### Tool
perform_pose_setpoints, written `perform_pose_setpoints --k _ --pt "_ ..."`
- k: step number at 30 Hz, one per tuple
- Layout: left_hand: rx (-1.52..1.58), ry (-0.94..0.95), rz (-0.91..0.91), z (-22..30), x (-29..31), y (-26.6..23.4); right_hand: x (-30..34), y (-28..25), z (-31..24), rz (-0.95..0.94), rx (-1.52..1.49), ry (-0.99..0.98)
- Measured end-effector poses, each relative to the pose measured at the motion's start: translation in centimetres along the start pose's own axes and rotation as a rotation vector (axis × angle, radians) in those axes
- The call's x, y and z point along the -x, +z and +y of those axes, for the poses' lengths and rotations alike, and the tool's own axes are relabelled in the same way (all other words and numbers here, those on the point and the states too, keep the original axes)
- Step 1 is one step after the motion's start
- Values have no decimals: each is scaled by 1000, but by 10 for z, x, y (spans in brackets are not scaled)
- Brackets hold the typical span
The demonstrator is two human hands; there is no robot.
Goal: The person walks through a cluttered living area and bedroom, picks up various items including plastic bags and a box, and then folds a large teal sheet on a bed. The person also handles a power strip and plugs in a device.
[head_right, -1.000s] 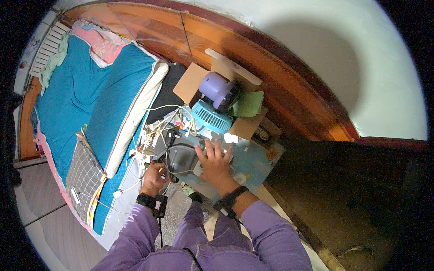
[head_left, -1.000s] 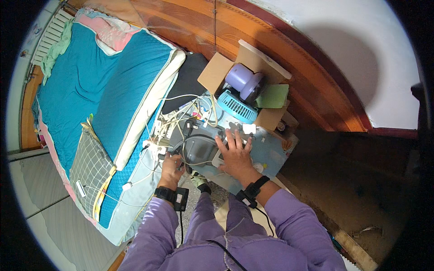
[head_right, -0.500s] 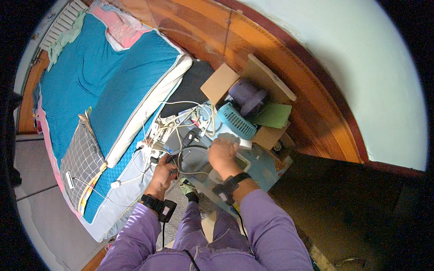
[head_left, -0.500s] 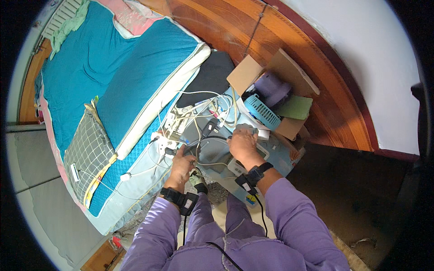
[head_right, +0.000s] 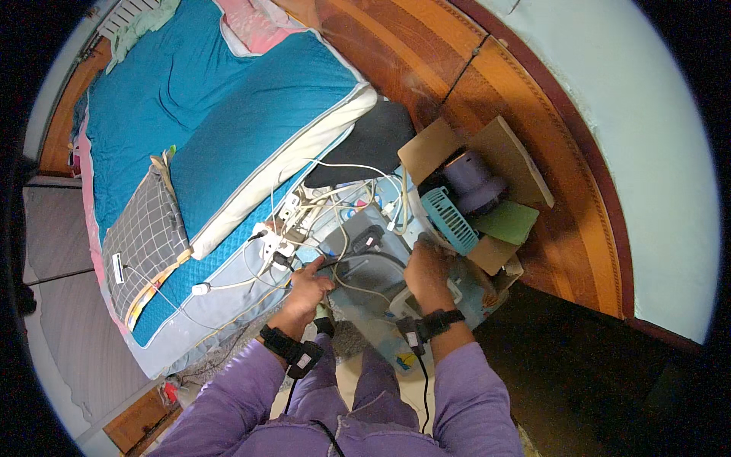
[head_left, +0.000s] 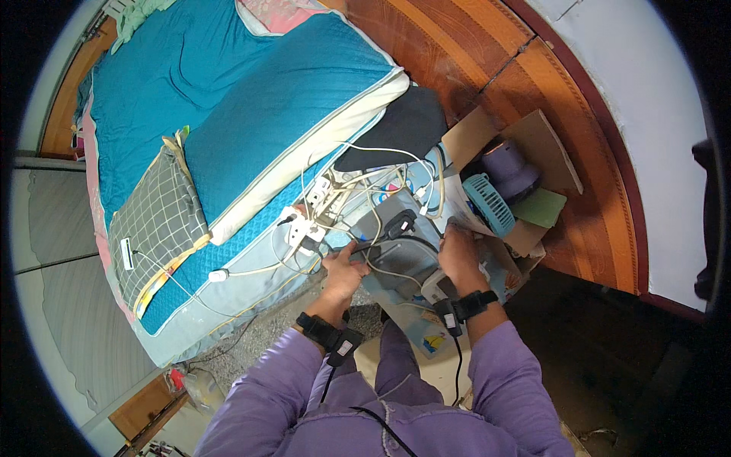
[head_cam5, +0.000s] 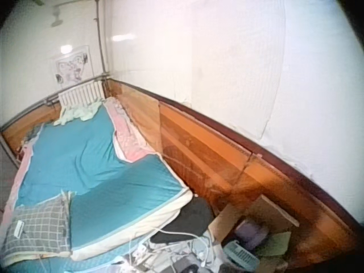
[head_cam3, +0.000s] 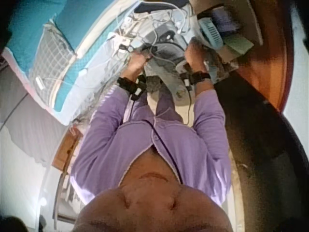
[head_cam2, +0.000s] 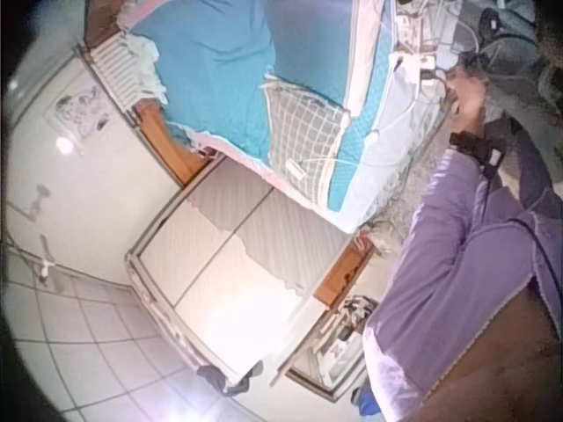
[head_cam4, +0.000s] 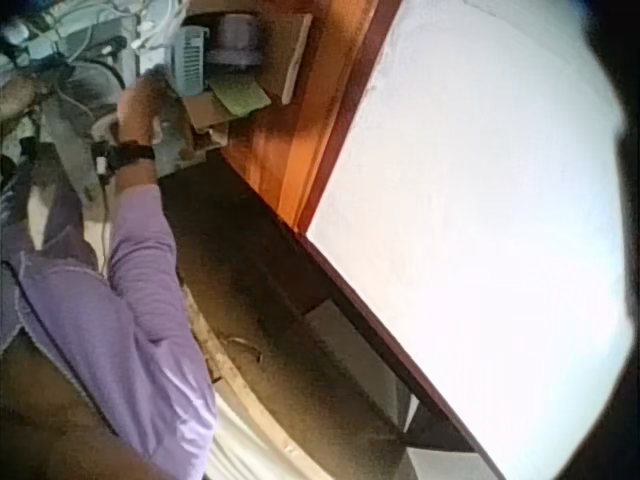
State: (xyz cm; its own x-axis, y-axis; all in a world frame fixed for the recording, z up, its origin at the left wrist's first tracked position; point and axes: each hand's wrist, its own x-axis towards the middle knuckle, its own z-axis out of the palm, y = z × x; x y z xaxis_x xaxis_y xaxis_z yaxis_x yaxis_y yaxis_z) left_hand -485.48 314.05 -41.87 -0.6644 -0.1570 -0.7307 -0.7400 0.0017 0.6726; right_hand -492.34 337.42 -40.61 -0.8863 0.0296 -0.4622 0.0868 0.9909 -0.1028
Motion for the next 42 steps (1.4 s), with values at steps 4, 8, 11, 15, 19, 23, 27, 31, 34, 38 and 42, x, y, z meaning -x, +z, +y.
perform_pose_setpoints --k 4,8,11,15,19,23,27,31,34,38,42 --pt "0 12 -50 2 -1 -13 9 6 -13 195 88 4" --pt "164 -7 -125 0 -8 -25 26 -14 -30 224 12 -121" --pt "228 -2 -162 -5 -9 -29 22 -20 -58 424 -263 -581" --pt "262 -112 -159 -7 -5 -40 16 -17 -88 308 47 -546" --pt "333 -202 -93 -6 5 -54 29 -22 -82 206 -40 -700" --pt "337 -245 -88 -7 11 -58 37 -46 -63 230 -159 -677" --pt "278 -218 -152 -12 6 -57 36 -89 -51 429 -219 -640" --pt "179 -130 -138 -18 -1 -56 65 -139 -41 632 -419 -545" --pt "-8 9 -95 -22 0 -57 102 -159 -33 674 -581 -471" --pt "-11 -108 -80 -25 0 -54 128 -169 -32 490 -584 -510" --pt "-174 -55 -64 -35 -13 -48 140 -175 -32 167 -651 -582"
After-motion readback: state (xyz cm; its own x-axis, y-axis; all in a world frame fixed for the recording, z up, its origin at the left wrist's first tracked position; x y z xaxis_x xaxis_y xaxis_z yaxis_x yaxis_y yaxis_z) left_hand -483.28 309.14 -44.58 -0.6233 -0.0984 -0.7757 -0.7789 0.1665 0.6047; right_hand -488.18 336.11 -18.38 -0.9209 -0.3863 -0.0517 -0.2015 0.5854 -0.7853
